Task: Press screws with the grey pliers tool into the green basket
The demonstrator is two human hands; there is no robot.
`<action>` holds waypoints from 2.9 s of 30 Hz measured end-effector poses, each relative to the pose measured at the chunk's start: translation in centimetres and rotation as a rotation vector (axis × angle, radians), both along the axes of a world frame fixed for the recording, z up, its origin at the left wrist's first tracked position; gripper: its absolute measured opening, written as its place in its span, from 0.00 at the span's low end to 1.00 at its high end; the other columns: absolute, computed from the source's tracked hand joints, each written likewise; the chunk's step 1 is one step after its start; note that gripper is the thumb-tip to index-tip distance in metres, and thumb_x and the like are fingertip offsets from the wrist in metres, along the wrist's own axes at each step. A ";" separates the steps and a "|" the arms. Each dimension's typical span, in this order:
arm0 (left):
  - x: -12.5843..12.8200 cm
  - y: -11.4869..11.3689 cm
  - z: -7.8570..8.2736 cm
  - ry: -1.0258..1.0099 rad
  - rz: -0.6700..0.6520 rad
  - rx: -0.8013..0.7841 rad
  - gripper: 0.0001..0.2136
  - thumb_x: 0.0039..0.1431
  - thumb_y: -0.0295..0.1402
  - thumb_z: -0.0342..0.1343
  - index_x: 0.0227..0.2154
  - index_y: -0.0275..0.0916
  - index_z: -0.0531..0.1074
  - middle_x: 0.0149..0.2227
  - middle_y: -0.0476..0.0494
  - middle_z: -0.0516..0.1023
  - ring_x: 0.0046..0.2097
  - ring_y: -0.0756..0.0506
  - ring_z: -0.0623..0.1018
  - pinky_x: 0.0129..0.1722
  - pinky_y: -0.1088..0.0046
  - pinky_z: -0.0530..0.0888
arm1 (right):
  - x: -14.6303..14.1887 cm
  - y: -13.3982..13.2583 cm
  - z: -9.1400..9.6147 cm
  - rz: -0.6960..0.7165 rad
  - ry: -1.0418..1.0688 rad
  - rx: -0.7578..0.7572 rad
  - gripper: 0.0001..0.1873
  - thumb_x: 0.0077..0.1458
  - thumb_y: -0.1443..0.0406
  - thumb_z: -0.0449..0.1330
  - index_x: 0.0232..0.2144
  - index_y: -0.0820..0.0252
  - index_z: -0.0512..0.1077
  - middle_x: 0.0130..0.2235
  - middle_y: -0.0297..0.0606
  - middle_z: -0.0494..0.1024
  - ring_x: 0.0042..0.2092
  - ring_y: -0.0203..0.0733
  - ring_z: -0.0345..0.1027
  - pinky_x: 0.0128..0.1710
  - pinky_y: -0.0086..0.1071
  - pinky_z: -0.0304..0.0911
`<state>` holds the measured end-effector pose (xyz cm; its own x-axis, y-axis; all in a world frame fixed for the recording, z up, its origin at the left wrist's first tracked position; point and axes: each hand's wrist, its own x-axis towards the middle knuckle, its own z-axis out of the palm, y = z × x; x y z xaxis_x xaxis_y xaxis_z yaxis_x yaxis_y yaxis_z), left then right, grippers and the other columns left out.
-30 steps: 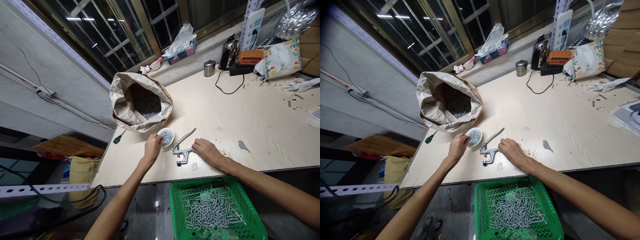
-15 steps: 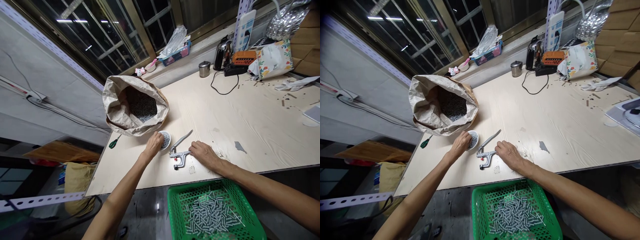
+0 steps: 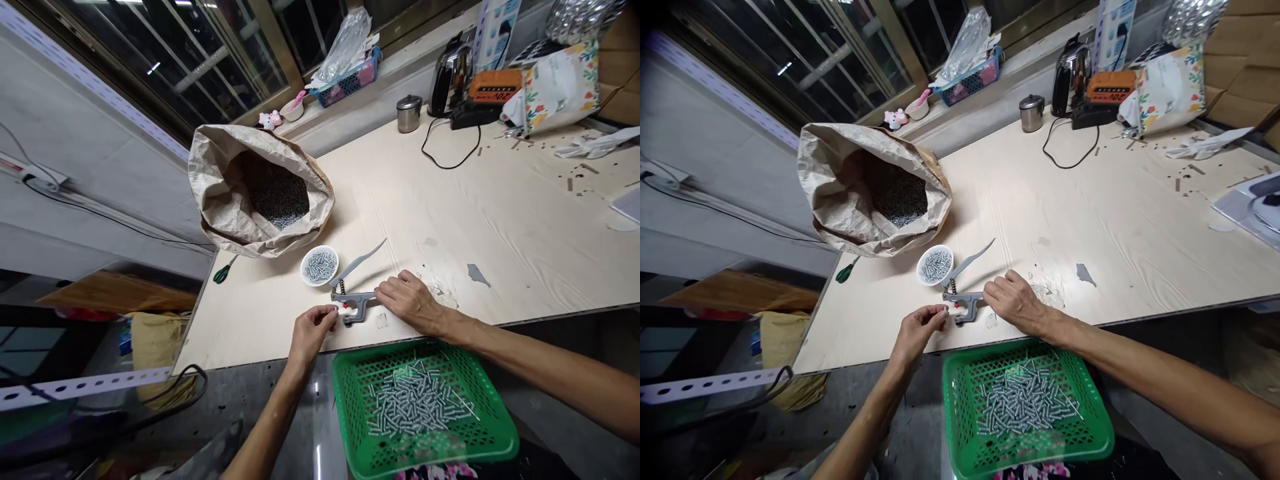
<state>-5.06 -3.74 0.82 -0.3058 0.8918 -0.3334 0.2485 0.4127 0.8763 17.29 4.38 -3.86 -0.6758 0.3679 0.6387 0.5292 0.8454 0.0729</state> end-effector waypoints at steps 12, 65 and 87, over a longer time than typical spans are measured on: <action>1.6 0.4 -1.6 0.036 0.056 0.011 0.18 0.40 0.44 0.65 0.27 0.31 0.78 0.25 0.43 0.78 0.26 0.49 0.73 0.30 0.74 0.69 | 0.2 -0.3 0.0 -0.013 -0.025 -0.002 0.17 0.62 0.75 0.47 0.25 0.60 0.67 0.25 0.33 0.68 0.29 0.37 0.53 0.33 0.36 0.44; 1.2 0.7 0.3 0.052 -0.190 -0.551 0.18 0.31 0.46 0.66 0.16 0.36 0.68 0.13 0.55 0.63 0.17 0.54 0.64 0.19 0.77 0.62 | 0.6 1.0 0.1 0.136 -0.183 -0.558 0.11 0.55 0.59 0.61 0.38 0.59 0.69 0.45 0.42 0.72 0.45 0.46 0.61 0.42 0.39 0.54; 5.0 1.9 0.6 0.874 -0.559 0.200 0.17 0.53 0.35 0.60 0.46 0.40 0.72 0.47 0.38 0.73 0.49 0.39 0.70 0.45 0.62 0.70 | 0.0 3.9 1.4 0.115 -0.285 -0.563 0.24 0.36 0.55 0.73 0.33 0.60 0.69 0.36 0.42 0.70 0.40 0.48 0.59 0.32 0.36 0.58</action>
<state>-0.05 -1.88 1.39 0.1029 0.9943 -0.0271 0.9364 -0.0876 0.3398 17.27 8.28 -2.51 -0.8456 0.5099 0.1582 0.4584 0.8454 -0.2742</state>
